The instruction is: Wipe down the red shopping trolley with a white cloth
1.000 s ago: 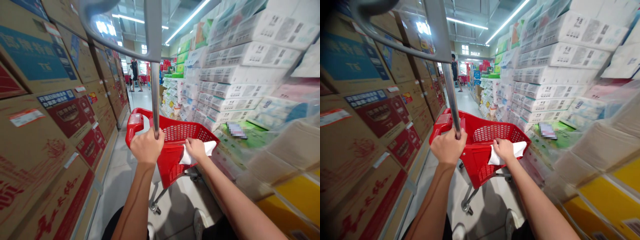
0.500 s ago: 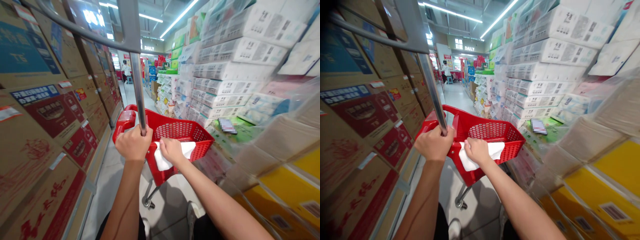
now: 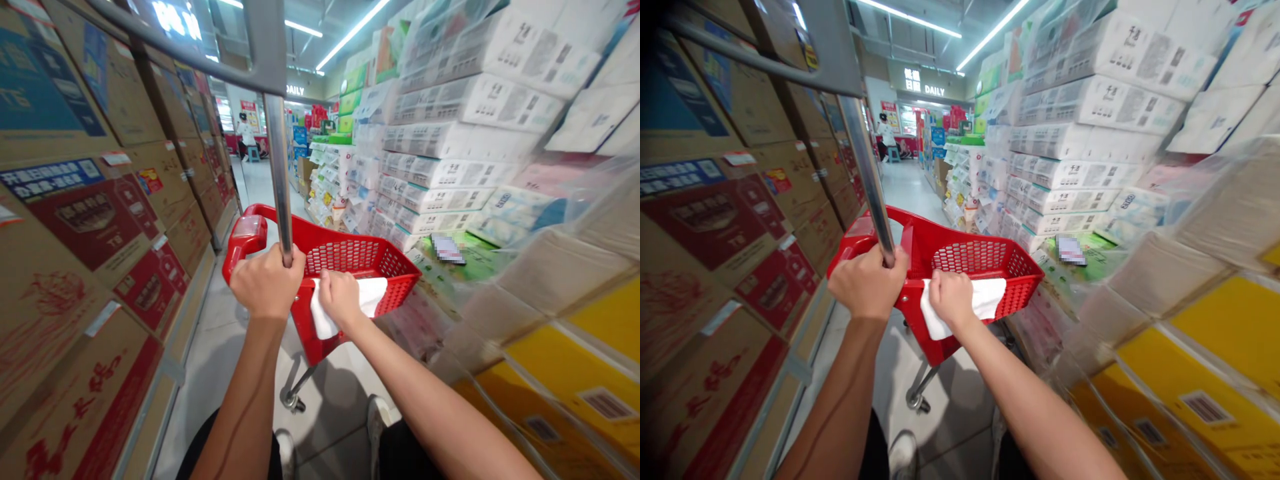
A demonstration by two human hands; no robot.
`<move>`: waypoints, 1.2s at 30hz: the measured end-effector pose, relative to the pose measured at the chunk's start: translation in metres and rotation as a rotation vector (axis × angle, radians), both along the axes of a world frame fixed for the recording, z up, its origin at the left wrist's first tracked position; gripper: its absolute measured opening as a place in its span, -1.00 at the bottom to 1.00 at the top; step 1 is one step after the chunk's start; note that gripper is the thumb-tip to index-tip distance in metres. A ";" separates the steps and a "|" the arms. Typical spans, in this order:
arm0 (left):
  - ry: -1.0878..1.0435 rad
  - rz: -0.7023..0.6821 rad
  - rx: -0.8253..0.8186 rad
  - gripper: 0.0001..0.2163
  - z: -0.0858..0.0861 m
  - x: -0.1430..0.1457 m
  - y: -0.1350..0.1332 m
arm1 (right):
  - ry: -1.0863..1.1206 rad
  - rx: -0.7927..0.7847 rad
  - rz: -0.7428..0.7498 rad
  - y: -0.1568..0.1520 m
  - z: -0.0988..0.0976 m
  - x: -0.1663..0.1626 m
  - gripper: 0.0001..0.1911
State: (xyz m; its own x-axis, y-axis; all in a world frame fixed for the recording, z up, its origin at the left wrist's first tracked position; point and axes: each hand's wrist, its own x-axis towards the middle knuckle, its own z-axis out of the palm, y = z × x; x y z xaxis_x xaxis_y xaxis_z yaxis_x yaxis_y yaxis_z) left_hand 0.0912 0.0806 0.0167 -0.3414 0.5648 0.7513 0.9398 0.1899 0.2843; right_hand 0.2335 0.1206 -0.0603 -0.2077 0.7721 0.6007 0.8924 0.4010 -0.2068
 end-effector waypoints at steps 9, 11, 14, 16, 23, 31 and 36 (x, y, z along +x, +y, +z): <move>0.002 -0.055 -0.023 -0.60 0.000 -0.001 -0.001 | -0.084 -0.099 -0.104 0.030 -0.006 0.041 -0.57; 0.012 -0.075 -0.021 -0.59 0.000 0.000 0.000 | -0.098 -0.132 -0.199 0.041 -0.010 0.070 -0.58; 0.018 -0.081 -0.009 -0.58 0.001 0.003 0.001 | -0.089 -0.142 -0.276 0.046 -0.014 0.087 -0.57; 0.014 -0.070 -0.007 -0.59 0.001 0.003 0.003 | -0.059 -0.108 -0.241 0.040 -0.016 0.074 -0.55; 0.004 -0.003 0.018 -0.60 -0.004 -0.004 0.007 | 0.051 0.083 0.075 0.001 -0.012 -0.010 -0.68; 0.080 -0.033 -0.020 -0.56 -0.004 -0.002 0.002 | -0.067 -0.097 -0.158 0.048 -0.020 0.101 -0.64; 0.060 -0.011 -0.006 -0.57 -0.005 0.002 0.005 | -0.007 -0.012 -0.232 0.048 -0.032 0.105 -0.67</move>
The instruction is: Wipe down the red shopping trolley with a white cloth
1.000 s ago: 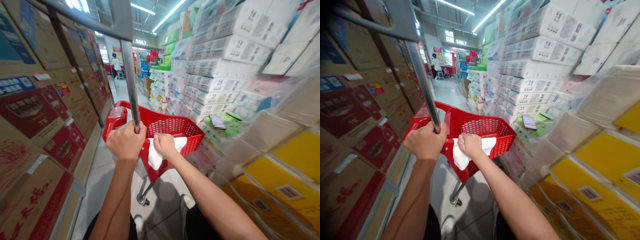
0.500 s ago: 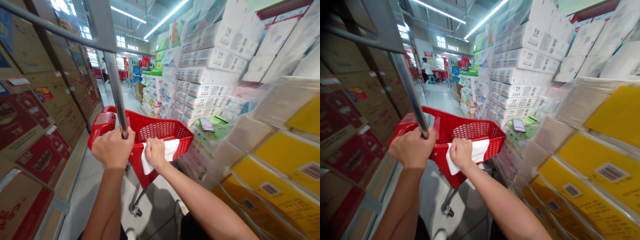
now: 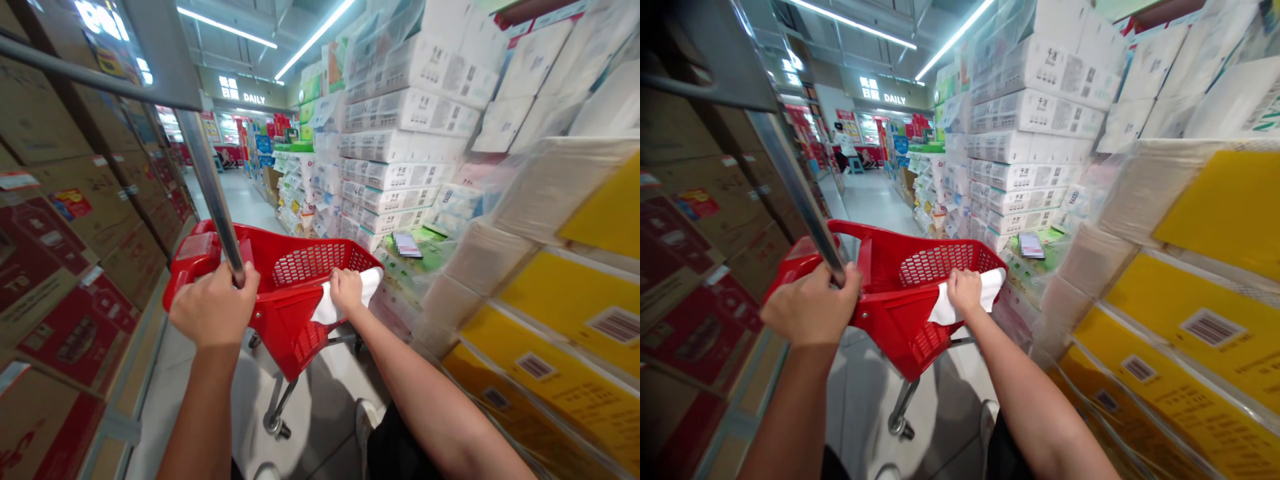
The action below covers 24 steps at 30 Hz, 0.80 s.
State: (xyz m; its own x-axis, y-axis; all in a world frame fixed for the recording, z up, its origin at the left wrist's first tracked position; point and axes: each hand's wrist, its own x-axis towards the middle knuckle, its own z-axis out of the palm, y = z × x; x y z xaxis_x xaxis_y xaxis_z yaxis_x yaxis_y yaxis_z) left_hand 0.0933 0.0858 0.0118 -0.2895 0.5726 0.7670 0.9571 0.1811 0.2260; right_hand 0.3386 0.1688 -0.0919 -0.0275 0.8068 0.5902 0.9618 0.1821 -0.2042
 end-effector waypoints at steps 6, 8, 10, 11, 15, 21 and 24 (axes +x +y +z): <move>-0.102 0.015 0.064 -0.63 0.000 0.001 0.002 | 0.072 0.142 0.332 -0.043 0.010 -0.094 -0.74; -0.162 0.026 0.081 -0.58 0.000 0.002 0.002 | 0.055 0.155 0.378 -0.046 0.014 -0.104 -0.76; -0.171 0.031 0.060 -0.53 0.000 0.002 0.001 | -0.029 0.132 0.445 -0.038 0.015 -0.092 -0.77; -0.153 0.027 0.040 -0.53 0.000 0.002 0.001 | -0.072 0.110 0.457 -0.030 0.013 -0.078 -0.77; -0.088 0.007 -0.014 -0.53 0.000 -0.004 0.000 | -0.080 0.046 0.201 0.004 0.000 -0.005 -0.77; -0.096 0.005 -0.057 -0.54 0.001 -0.009 0.002 | -0.050 0.074 0.068 0.010 -0.012 0.011 -0.64; -0.112 0.047 -0.065 -0.55 0.002 -0.006 0.002 | -0.050 0.102 0.250 -0.008 -0.007 -0.035 -0.63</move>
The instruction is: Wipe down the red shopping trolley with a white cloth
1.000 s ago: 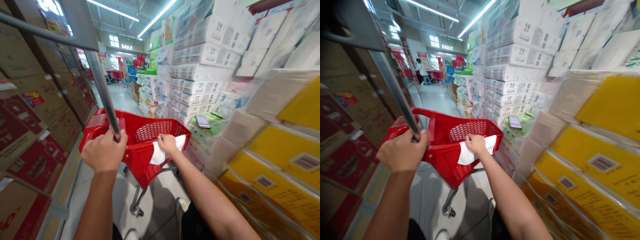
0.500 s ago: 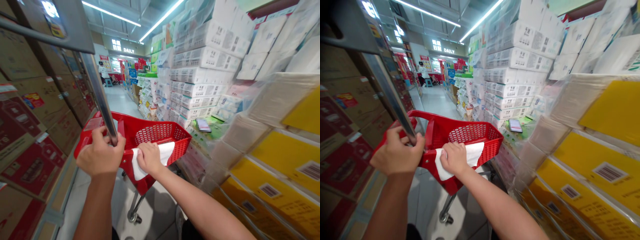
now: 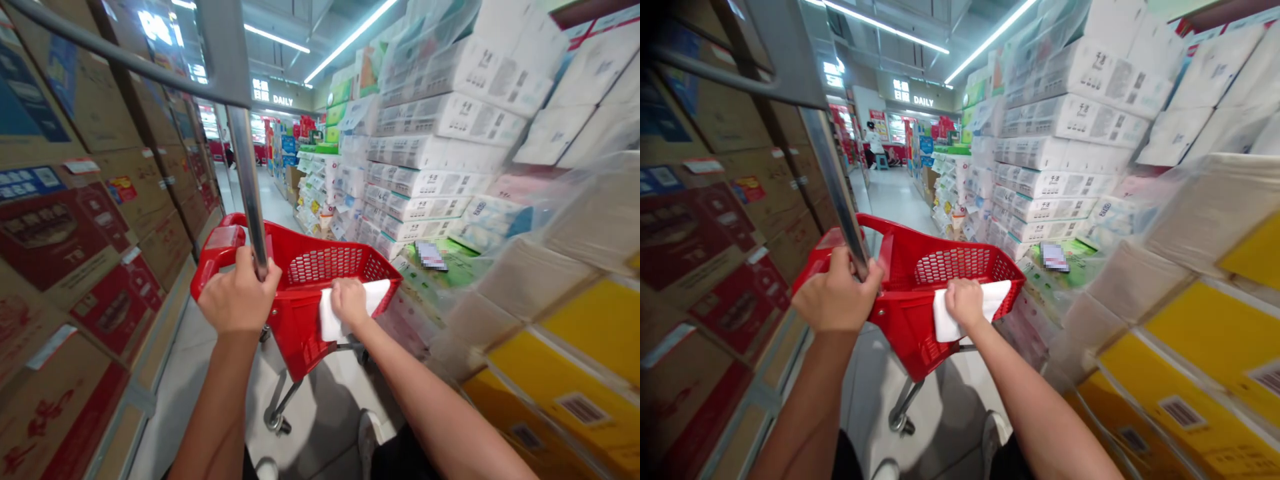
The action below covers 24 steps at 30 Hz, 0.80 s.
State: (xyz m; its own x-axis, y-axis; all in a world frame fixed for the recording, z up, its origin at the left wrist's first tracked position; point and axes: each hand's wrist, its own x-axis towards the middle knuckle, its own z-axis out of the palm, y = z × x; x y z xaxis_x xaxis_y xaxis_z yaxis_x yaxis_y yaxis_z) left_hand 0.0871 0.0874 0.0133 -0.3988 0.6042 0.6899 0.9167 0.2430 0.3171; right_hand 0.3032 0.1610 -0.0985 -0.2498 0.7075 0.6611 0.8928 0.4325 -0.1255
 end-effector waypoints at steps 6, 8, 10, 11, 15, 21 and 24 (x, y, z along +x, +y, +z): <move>-0.016 0.034 -0.061 -0.51 0.006 0.000 -0.006 | -0.094 -0.004 0.216 -0.006 0.010 -0.020 -0.72; -0.020 0.045 -0.080 -0.52 0.009 -0.002 -0.009 | -0.102 -0.036 0.119 0.003 0.007 0.008 -0.72; -0.012 0.051 -0.089 -0.53 0.011 -0.004 -0.011 | -0.068 -0.044 -0.030 0.014 0.001 0.038 -0.70; -0.004 0.051 -0.088 -0.54 0.011 -0.005 -0.012 | -0.052 -0.041 -0.081 0.018 -0.002 0.050 -0.68; 0.024 0.051 -0.086 -0.55 0.009 -0.004 -0.012 | -0.025 -0.012 -0.079 0.021 -0.010 0.050 -0.62; -0.003 0.036 -0.084 -0.53 0.012 -0.003 -0.013 | -0.041 0.026 0.155 -0.009 0.006 -0.037 -0.65; -0.031 0.025 -0.109 -0.52 0.017 -0.008 -0.015 | -0.114 -0.032 0.205 -0.009 0.014 -0.036 -0.64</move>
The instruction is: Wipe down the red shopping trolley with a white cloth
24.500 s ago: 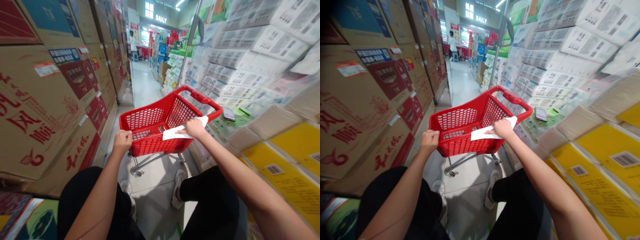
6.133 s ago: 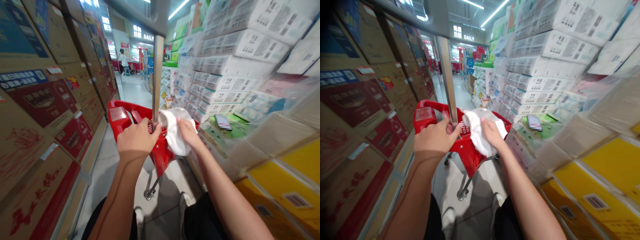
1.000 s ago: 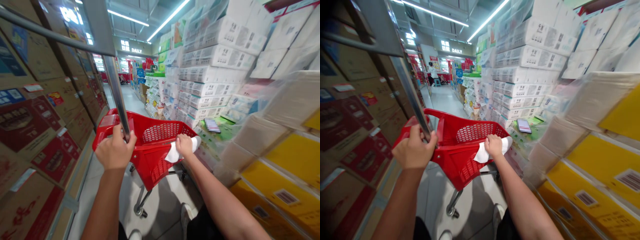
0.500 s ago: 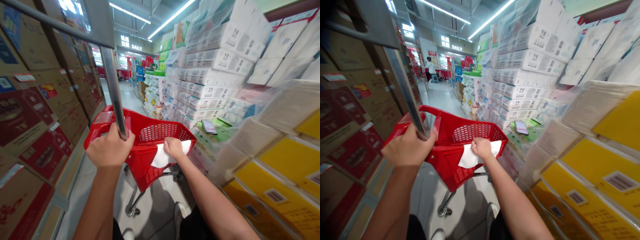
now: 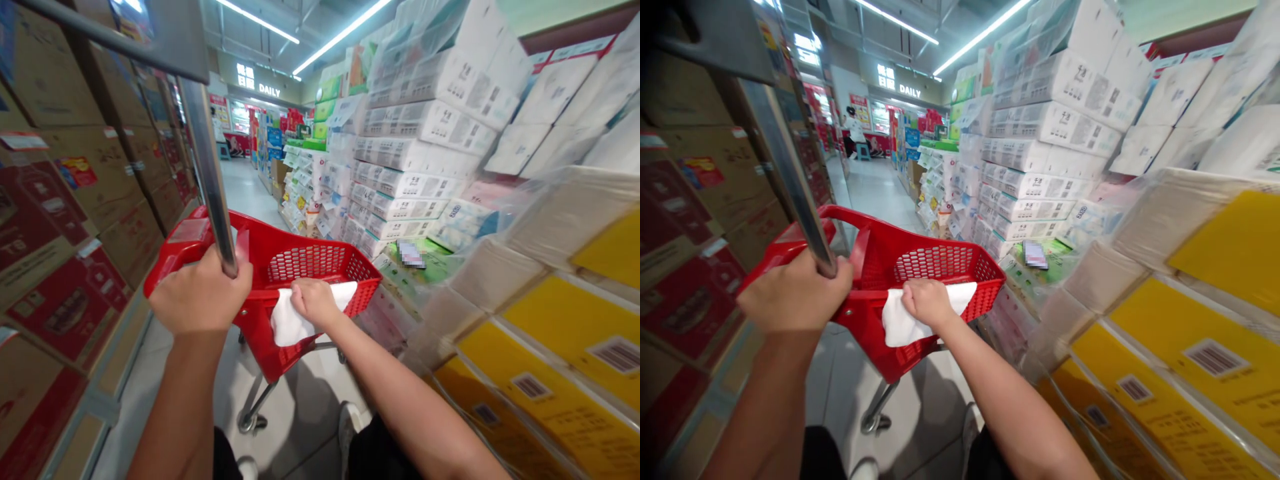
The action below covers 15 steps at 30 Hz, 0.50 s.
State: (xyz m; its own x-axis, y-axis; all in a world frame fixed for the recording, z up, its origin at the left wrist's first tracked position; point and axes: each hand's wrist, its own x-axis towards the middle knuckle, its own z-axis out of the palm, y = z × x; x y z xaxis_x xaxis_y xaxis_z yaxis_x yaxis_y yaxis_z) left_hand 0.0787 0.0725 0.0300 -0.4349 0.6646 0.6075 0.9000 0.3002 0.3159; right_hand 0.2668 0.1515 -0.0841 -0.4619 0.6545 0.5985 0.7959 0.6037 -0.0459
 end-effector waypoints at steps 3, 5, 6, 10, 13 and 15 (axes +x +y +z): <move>-0.018 -0.030 -0.066 -0.52 0.002 -0.006 -0.001 | -0.075 -0.080 -0.145 0.011 0.002 0.040 -0.64; 0.005 -0.050 -0.084 -0.51 0.002 -0.007 -0.002 | -0.064 -0.125 -0.324 0.018 -0.001 0.066 -0.60; 0.022 -0.047 -0.076 -0.49 0.001 -0.006 -0.002 | -0.050 -0.141 -0.387 0.019 -0.002 0.073 -0.57; 0.019 0.009 -0.043 -0.47 0.000 0.002 -0.002 | 0.002 -0.130 -0.346 0.010 -0.004 0.051 -0.51; -0.008 0.012 -0.050 -0.50 0.001 0.006 -0.002 | 0.038 -0.058 -0.113 -0.010 0.003 0.005 -0.56; -0.018 0.015 -0.053 -0.51 0.001 0.006 -0.001 | 0.051 -0.025 0.011 -0.021 0.008 -0.017 -0.58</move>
